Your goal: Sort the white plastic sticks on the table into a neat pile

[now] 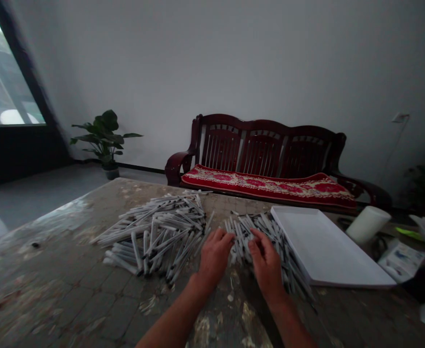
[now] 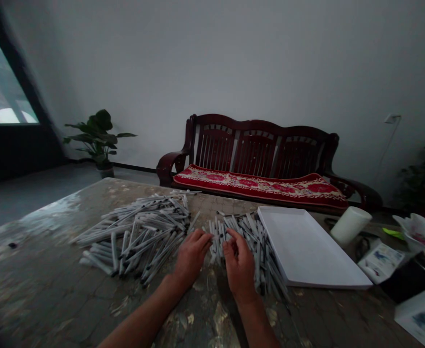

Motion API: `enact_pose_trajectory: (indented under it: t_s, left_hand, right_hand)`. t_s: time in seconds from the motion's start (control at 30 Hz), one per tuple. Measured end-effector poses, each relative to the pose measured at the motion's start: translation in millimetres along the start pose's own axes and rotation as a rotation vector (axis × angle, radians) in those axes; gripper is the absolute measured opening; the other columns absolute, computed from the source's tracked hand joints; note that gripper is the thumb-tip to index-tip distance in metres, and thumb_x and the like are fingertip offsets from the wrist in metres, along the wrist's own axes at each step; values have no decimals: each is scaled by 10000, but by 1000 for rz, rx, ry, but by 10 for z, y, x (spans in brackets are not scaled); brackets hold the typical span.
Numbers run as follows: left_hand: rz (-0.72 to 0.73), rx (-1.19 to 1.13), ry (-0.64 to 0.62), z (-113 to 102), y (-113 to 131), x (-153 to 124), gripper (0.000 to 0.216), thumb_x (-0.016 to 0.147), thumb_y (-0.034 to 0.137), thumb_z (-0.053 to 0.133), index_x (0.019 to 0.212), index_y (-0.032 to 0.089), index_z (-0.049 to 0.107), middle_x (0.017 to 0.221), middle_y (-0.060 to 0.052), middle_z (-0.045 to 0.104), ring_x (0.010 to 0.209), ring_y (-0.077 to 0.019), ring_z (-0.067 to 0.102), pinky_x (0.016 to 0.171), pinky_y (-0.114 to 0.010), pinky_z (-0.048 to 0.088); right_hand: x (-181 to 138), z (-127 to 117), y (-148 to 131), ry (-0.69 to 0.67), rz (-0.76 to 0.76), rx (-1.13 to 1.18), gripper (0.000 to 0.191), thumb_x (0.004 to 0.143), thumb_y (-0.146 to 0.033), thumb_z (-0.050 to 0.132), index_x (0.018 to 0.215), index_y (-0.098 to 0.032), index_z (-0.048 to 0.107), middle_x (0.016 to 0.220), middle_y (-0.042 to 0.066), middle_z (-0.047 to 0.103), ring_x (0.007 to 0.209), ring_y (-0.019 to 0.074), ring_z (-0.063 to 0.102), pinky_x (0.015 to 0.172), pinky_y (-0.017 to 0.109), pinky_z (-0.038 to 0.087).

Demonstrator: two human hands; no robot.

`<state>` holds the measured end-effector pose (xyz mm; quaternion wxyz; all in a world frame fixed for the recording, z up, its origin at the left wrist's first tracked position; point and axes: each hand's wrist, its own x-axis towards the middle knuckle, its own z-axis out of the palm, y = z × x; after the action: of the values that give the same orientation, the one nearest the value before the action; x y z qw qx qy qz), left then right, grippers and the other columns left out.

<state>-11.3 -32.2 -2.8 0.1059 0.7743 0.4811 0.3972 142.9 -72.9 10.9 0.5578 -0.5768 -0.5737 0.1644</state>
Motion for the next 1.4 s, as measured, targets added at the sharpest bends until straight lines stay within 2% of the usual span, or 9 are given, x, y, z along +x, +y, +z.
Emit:
enact_pose_trajectory:
  t_s: [0.13,0.23,0.37,0.43,0.57,0.67,0.9,1.2,1.4]
  left_hand:
    - [138,194,-26,-44,-10,-20,220,925,225,544,1067,297,696,949,-46,637,913,-209,580,818,-306,447]
    - [79,110,77,-70,-26,-12,244,895,218,587,1114,283,676,991,-57,641,945,-221,584,854,-331,449]
    - [-215,-279,253,-34,-29,31,135,862,307,604,906,202,676,857,-42,640,814,-196,606,762,-307,467]
    - [-372,-555,195,28,-25,62,215,822,396,621,802,187,667,689,-2,600,656,-161,573,643,-271,450]
    - [-589,-1071,18,142,-18,105,460,673,549,718,923,163,704,598,34,573,518,-109,509,507,-219,390]
    - [-696,-1251,42,150,-23,112,518,563,599,789,814,155,700,593,26,581,532,-94,527,508,-198,399]
    - [-742,-1283,74,98,-12,119,583,461,626,834,760,144,699,578,20,585,528,-91,535,493,-191,390]
    - [-819,-1122,84,95,-26,110,596,492,667,785,734,127,707,497,56,493,405,-39,329,397,-179,198]
    - [-820,-1163,94,97,-39,131,624,452,688,787,705,130,674,480,73,450,401,-30,263,396,-187,141]
  right_hand:
    - [-4,-17,-34,27,35,41,393,862,-503,564,1037,-183,710,869,54,721,744,184,636,695,289,502]
    - [36,-13,2,96,118,48,373,825,-519,584,895,-182,729,805,63,731,728,205,657,694,305,513]
    - [98,-15,65,188,273,155,422,773,-555,611,886,-165,726,709,62,727,643,209,666,558,282,497]
    - [105,-5,87,169,312,192,427,755,-554,623,895,-165,728,729,69,739,645,214,675,517,272,488]
    - [70,44,114,17,279,147,406,740,-544,630,887,-182,740,770,72,749,677,231,688,536,293,513]
    - [49,69,115,-72,272,141,405,766,-538,597,933,-194,731,795,68,751,654,228,684,506,291,499]
    - [66,50,111,-132,250,61,363,800,-556,538,714,-220,645,619,13,667,522,182,589,516,283,467]
    - [51,73,119,-51,96,-67,247,795,-419,574,859,-219,705,793,33,728,757,203,659,721,294,490]
    - [84,82,125,-102,213,56,345,818,-516,532,768,-203,668,668,26,684,576,190,614,572,289,475]
